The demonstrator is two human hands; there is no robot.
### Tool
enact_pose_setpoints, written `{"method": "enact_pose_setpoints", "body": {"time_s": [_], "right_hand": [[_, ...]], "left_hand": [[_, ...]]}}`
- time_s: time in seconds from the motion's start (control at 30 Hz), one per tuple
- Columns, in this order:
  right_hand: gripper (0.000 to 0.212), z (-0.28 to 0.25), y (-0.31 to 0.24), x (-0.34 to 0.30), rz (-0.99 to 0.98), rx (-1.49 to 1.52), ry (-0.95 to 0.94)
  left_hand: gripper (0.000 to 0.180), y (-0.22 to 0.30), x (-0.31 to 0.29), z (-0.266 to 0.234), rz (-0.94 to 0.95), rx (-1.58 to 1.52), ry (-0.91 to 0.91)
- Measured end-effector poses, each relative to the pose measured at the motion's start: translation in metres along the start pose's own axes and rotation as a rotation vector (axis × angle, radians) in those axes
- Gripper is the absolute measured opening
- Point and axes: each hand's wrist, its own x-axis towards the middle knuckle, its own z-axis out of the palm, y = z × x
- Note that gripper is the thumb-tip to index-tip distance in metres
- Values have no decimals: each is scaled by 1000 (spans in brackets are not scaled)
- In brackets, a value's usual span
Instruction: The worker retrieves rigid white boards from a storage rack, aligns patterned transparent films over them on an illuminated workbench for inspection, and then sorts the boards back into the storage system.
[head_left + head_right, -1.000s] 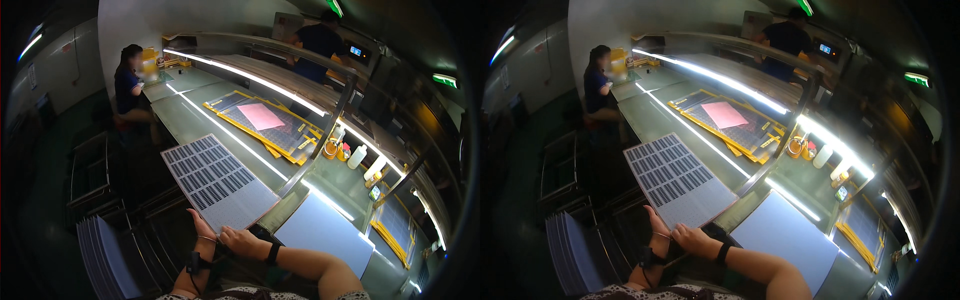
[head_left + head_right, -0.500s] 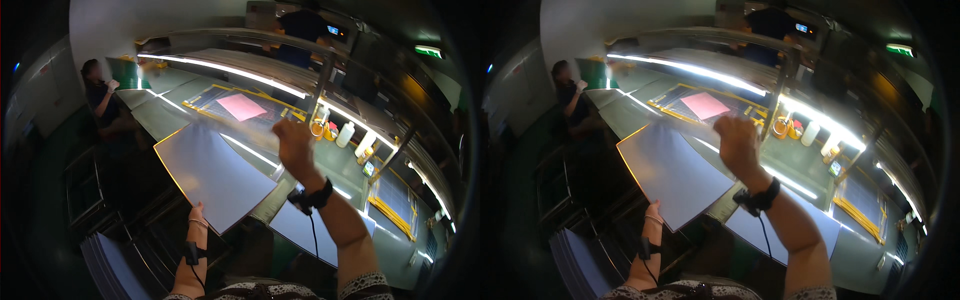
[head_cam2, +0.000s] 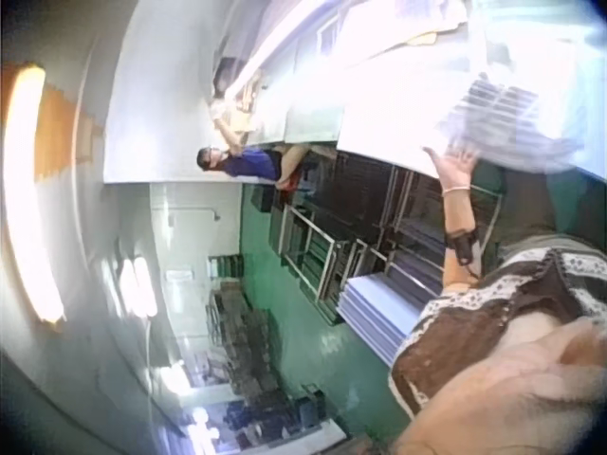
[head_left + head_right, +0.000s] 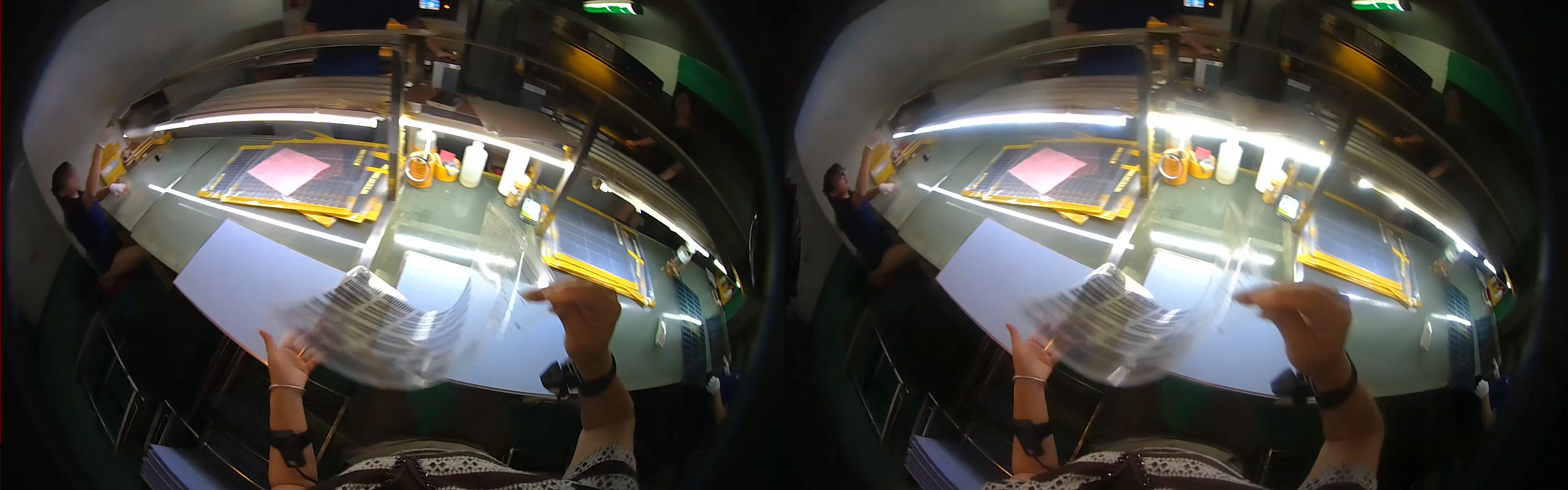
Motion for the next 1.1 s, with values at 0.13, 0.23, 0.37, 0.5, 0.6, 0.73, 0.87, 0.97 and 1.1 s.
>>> {"method": "enact_pose_setpoints", "body": {"time_s": [0.13, 0.23, 0.37, 0.5, 0.6, 0.73, 0.87, 0.97, 1.1], "right_hand": [[10, -53, 23, -108, 196, 56, 181], [13, -80, 35, -189, 714, 22, 335], [27, -75, 62, -274, 1167, 116, 495], [5, -54, 72, -316, 1319, 253, 592], [5, -57, 82, -316, 1316, 147, 694], [10, -63, 106, -320, 1177, -327, 594], [12, -60, 108, -314, 1211, -407, 553], [13, -62, 111, -319, 1147, -432, 530], [14, -66, 112, -319, 1131, -448, 508]], "left_hand": [[74, -29, 13, 43, -311, 98, -87], [56, -52, 46, 46, -486, 717, -187], [29, -66, 83, 73, -347, 1286, -132], [21, -81, 117, 98, -92, 1290, -216], [17, -94, 125, 131, 45, 1244, -337], [18, -104, 133, 157, 77, 1243, -338], [18, -101, 133, 156, 61, 1268, -298], [19, -101, 130, 154, 37, 1301, -278], [19, -103, 131, 151, 7, 1287, -253]]}}
